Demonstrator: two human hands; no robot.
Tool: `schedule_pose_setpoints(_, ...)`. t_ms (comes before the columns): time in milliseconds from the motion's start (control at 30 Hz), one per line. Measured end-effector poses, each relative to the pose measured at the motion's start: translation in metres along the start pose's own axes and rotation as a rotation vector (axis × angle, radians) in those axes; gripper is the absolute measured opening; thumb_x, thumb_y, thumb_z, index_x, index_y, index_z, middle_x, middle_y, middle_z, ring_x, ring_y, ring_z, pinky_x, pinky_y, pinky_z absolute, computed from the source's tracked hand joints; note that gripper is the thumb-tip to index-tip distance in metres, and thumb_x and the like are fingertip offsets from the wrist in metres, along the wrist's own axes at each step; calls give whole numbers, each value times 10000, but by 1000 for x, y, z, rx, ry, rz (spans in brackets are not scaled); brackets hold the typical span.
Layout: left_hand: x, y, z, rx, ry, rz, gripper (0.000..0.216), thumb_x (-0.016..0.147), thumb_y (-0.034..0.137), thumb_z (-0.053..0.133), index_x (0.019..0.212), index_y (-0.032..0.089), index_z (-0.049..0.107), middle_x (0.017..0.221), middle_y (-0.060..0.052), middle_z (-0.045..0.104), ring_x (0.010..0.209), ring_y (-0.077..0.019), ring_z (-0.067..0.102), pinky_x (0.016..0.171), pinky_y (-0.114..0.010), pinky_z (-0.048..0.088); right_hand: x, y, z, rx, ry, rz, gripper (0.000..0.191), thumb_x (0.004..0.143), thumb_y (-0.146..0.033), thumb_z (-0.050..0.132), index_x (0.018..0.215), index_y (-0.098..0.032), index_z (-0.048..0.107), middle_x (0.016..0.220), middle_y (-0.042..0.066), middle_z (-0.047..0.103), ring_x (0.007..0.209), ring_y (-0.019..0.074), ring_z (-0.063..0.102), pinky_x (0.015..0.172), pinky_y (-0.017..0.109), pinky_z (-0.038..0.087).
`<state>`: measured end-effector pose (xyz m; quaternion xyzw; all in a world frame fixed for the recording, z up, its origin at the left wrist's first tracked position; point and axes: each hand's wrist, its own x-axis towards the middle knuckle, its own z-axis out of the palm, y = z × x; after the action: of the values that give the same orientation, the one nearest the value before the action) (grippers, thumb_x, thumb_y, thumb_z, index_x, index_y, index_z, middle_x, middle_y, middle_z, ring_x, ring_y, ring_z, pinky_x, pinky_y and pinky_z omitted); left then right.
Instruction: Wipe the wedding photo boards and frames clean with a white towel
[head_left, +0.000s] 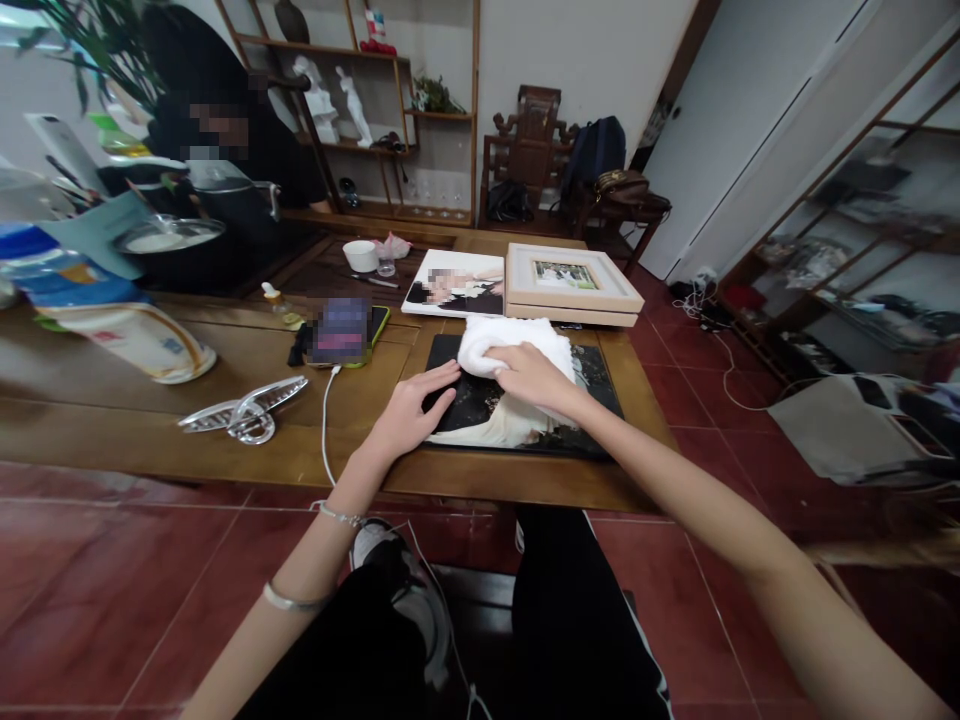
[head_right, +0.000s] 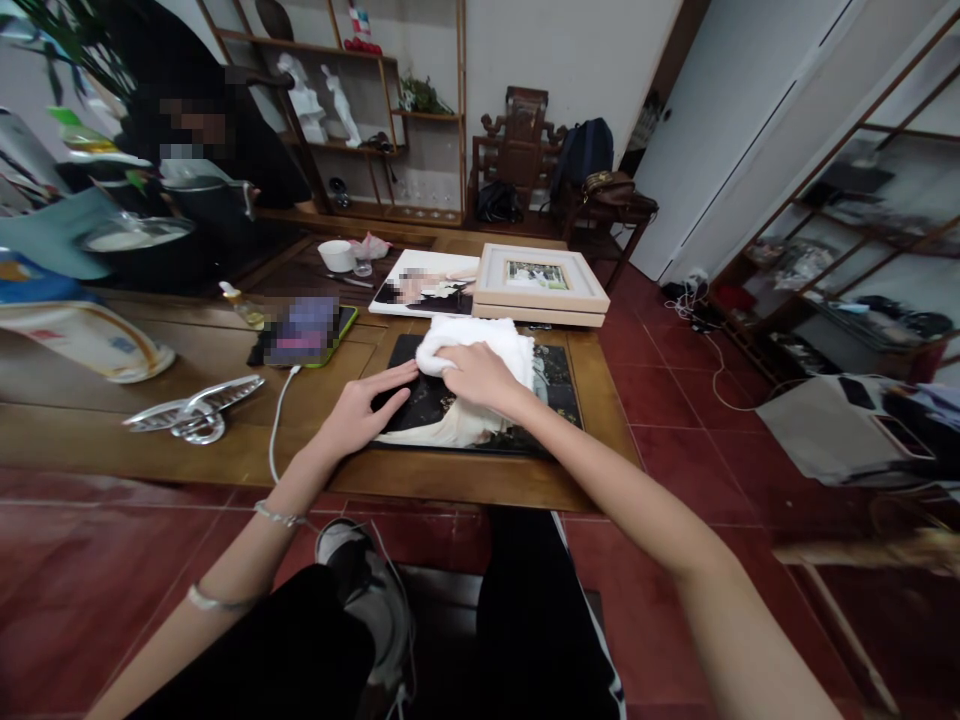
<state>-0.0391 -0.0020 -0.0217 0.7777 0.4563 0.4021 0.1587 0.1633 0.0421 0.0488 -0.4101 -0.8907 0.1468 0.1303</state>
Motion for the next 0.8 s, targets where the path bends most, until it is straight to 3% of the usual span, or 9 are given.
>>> schedule_pose_setpoints(167,0,-3,0,48,4,-10,353,908,370,488,1110,166,692,1180,-98,678,1131,-264,616,1022,-442,454,48,-23,11,35,-18,-51,337,785,-154,408,970,-195,687,1091,49,701,964,247,609,840,316,418)
schedule_pose_setpoints(300,0,-3,0,40,6,1,349,905,353,490,1093,146,699,1155,-109,689,1107,-268,627,1008,-438,465,53,-25,16,33,-15,-68,355,769,-147,409,982,-202,687,1105,47,700,973,244,604,845,307,410)
schedule_pose_setpoints(467,0,-1,0,1,-2,-2,357,912,356,489,1129,146,681,1234,-117,643,1186,-252,581,1057,-442,420,20,8,6,27,22,-37,430,735,-106,368,1024,-182,678,1167,43,678,996,228,588,883,284,392)
schedule_pose_setpoints(600,0,-2,1,-24,-3,3,357,916,354,490,1149,151,670,1257,-113,627,1220,-244,553,1080,-440,398,-17,46,-15,-5,50,54,395,707,-112,369,922,-176,695,1025,53,718,885,242,598,838,304,409)
schedule_pose_setpoints(800,0,-3,1,-31,-6,3,366,914,370,493,1174,171,657,1278,-100,614,1235,-248,538,1087,-455,388,-55,86,-37,-54,101,186,322,722,-162,387,840,-172,686,905,63,711,887,265,595,859,358,422)
